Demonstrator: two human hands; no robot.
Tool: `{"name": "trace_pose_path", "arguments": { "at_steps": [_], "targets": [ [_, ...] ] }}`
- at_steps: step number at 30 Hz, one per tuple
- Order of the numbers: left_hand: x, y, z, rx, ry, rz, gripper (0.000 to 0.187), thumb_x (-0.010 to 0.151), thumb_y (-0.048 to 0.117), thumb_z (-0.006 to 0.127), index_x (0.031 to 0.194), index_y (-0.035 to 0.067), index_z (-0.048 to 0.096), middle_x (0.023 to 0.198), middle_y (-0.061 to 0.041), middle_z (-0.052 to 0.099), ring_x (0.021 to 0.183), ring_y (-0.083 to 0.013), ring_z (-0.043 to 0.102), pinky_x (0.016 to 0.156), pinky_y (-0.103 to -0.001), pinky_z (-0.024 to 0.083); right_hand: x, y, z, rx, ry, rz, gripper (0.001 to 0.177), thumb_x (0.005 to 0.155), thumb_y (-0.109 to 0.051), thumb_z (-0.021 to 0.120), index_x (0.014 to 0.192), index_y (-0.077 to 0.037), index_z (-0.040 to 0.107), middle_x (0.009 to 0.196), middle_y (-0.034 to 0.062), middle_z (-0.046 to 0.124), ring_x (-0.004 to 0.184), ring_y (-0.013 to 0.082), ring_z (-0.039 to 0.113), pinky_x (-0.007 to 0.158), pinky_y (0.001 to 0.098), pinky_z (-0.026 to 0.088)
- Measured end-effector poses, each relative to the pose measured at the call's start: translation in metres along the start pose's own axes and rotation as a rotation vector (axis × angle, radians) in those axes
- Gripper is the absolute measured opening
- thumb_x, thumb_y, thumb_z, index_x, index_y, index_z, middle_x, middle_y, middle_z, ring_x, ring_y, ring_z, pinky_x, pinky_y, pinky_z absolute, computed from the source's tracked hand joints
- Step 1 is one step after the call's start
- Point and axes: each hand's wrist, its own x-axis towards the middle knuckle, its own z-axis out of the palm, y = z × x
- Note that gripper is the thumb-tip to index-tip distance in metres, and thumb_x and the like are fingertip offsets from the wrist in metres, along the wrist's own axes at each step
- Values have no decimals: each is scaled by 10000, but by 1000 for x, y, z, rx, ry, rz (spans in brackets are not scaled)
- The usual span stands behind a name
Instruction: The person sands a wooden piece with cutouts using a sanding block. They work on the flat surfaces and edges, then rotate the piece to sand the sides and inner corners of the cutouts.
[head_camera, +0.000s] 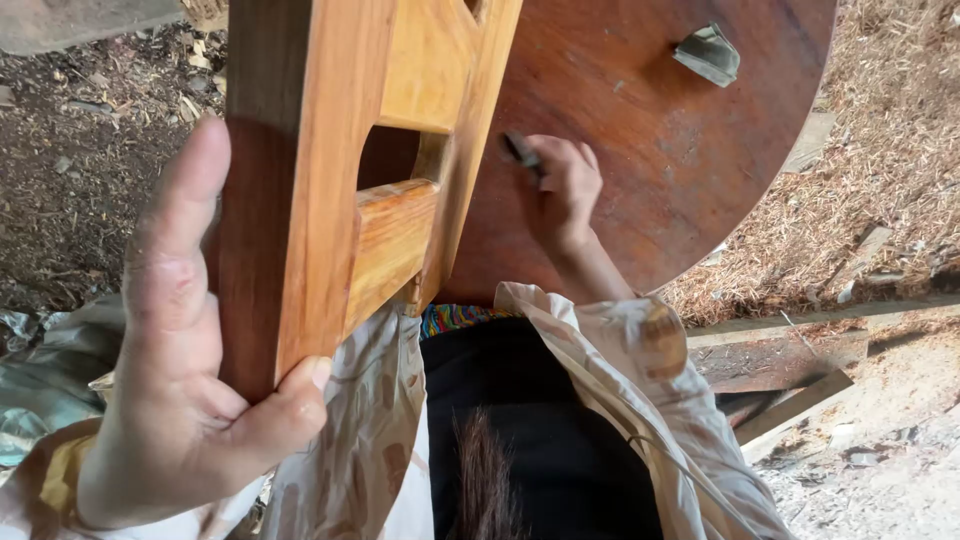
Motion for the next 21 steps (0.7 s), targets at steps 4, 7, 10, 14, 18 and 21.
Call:
{"name": "trace_pose_path", "arguments": {
  "at_steps": [4, 7, 10, 14, 18, 21],
  "targets": [
    [-9, -14, -6, 182, -11, 128, 985, 860, 61, 591, 1620, -6, -31, 1770, -174, -89, 1716, -366, 100, 1467, -504, 189, -45, 37, 3, -282, -219, 326, 345, 892, -239, 779, 1187, -140, 631, 1073, 34, 717, 903, 288, 625, 768, 416, 414],
    [-2, -3, 3, 192, 14, 96, 1015, 812, 80, 594, 1617, -16, -16, 1748, -222, 85, 1643, -326, 233, 1429, -428, 184, -43, 38, 8, -365, -382, 445, 412, 872, -330, 809, 1221, -176, 652, 1138, 55, 612, 982, 326, 585, 760, 477, 454],
    [-2, -1, 8, 116, 99, 45, 1019, 771, 5, 569, 1623, 31, 10, 1753, -213, 91, 1618, -349, 274, 1401, -512, 289, -29, 25, 5, -491, -483, 577, 820, 822, -607, 852, 1492, -279, 510, 1508, 110, 431, 1364, 408, 392, 1026, 632, 333],
    [0, 2, 12, 116, 90, 39, 1009, 781, -1, 570, 1625, 59, 20, 1753, -240, 142, 1620, -350, 291, 1409, -525, 310, -15, -44, 5, 85, -73, 254, 798, 1105, -567, 517, 1678, -114, 195, 1745, 142, 148, 1674, 381, 121, 1422, 571, 128],
    [-1, 3, 14, -15, 78, 48, 1003, 793, -11, 551, 1632, 131, 20, 1799, -294, 122, 1626, -452, 358, 1405, -636, 392, -32, -40, 60, 481, -264, -63, 960, 945, -821, 273, 1583, -110, 180, 1624, 225, 116, 1573, 462, 57, 1310, 713, -56],
    [0, 0, 9, 20, 103, 47, 1022, 769, -27, 551, 1634, 130, 29, 1787, -294, 148, 1629, -425, 329, 1399, -621, 381, -25, -15, 67, 319, -137, 203, 930, 1005, -804, 172, 1711, -215, 38, 1769, 116, -101, 1673, 373, -124, 1374, 647, -93]
  ]
}}
